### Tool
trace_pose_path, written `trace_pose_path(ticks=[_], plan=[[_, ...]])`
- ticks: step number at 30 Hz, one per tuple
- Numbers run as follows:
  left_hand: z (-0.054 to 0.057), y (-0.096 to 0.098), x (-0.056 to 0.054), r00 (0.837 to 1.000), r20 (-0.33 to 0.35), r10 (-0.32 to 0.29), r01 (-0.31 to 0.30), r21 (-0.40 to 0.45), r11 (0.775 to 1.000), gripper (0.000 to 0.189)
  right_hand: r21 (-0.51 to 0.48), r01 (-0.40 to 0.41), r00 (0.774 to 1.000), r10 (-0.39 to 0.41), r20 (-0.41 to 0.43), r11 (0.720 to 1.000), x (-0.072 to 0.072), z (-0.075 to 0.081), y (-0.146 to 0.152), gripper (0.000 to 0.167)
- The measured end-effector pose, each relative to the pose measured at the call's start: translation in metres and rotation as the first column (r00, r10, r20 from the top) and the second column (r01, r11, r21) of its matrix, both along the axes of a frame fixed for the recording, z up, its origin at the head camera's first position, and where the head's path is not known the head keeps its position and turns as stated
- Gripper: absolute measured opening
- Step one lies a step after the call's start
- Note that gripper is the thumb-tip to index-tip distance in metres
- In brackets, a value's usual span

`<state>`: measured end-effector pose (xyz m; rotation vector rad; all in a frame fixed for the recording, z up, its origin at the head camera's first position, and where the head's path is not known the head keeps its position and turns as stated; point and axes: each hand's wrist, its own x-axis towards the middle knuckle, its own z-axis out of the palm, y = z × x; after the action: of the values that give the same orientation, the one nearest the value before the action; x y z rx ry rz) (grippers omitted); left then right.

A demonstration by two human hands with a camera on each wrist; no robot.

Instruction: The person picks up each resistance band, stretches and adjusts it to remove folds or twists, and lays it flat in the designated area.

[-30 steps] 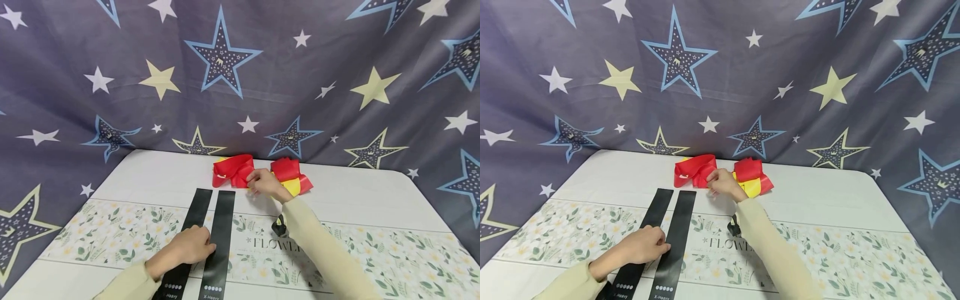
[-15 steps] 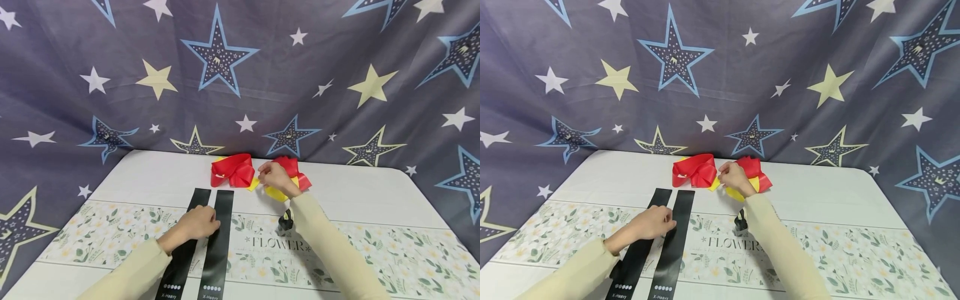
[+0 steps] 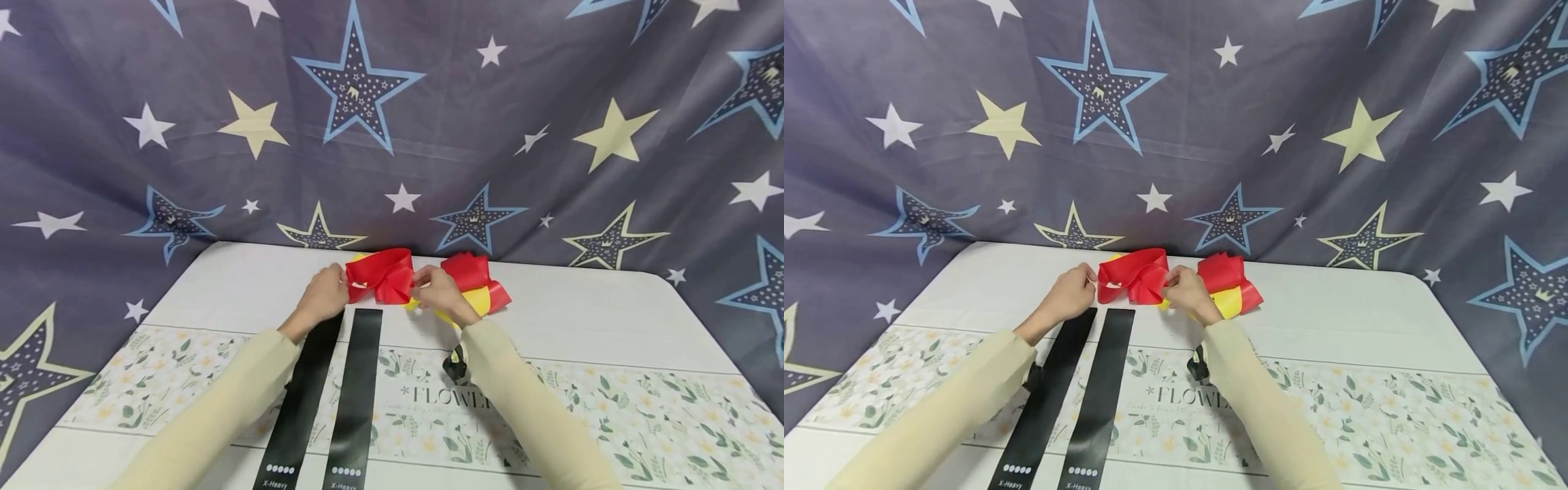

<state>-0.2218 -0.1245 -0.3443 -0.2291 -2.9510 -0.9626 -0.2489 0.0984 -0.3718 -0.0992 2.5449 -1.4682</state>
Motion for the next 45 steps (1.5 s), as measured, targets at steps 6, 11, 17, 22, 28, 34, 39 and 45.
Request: trace_pose_path(ticks=[6, 11, 17, 22, 28, 34, 39, 45], plan=[[-0.009, -0.008, -0.037, 0.998, 0.021, 0.062, -0.064, 0.12, 0.991, 0.048, 0.004, -0.004, 1.0, 0.004, -0.018, 1.0, 0.003, 0.0, -0.002, 0.024], [-0.02, -0.01, -0.057, 0.999, 0.039, -0.038, 0.033, 0.127, 0.991, 0.057, 0.004, 0.007, 1.0, -0.006, -0.024, 1.0, 0.003, -0.003, -0.001, 0.021], [-0.029, -0.005, -0.063, 0.995, -0.054, -0.084, 0.089, 0.105, 0.99, 0.039, -0.013, -0.01, 1.0, 0.01, 0.002, 1.0, 0.004, -0.008, 0.001, 0.02], [-0.026, 0.003, -0.06, 0.99, -0.132, -0.051, 0.064, 0.093, 0.994, 0.021, -0.053, -0.034, 0.999, 0.034, -0.016, 0.998, 0.006, -0.007, 0.001, 0.017], [-0.009, 0.017, -0.057, 0.975, -0.206, -0.077, 0.097, 0.087, 0.991, 0.02, -0.065, -0.054, 0.997, 0.05, -0.06, 0.996, 0.01, -0.003, -0.003, 0.019], [0.015, 0.034, -0.052, 0.963, -0.228, -0.143, 0.167, 0.091, 0.982, 0.022, -0.061, -0.055, 0.991, 0.047, -0.129, 0.997, 0.014, 0.012, -0.007, 0.02], [0.032, 0.053, -0.042, 0.954, -0.232, -0.19, 0.215, 0.088, 0.973, 0.022, -0.059, -0.028, 0.976, 0.015, -0.219, 0.998, 0.015, 0.022, -0.007, 0.018], [0.052, 0.077, -0.026, 0.962, -0.23, -0.15, 0.185, 0.137, 0.973, 0.018, -0.094, -0.002, 0.943, -0.029, -0.333, 0.996, 0.021, 0.032, -0.004, 0.022]])
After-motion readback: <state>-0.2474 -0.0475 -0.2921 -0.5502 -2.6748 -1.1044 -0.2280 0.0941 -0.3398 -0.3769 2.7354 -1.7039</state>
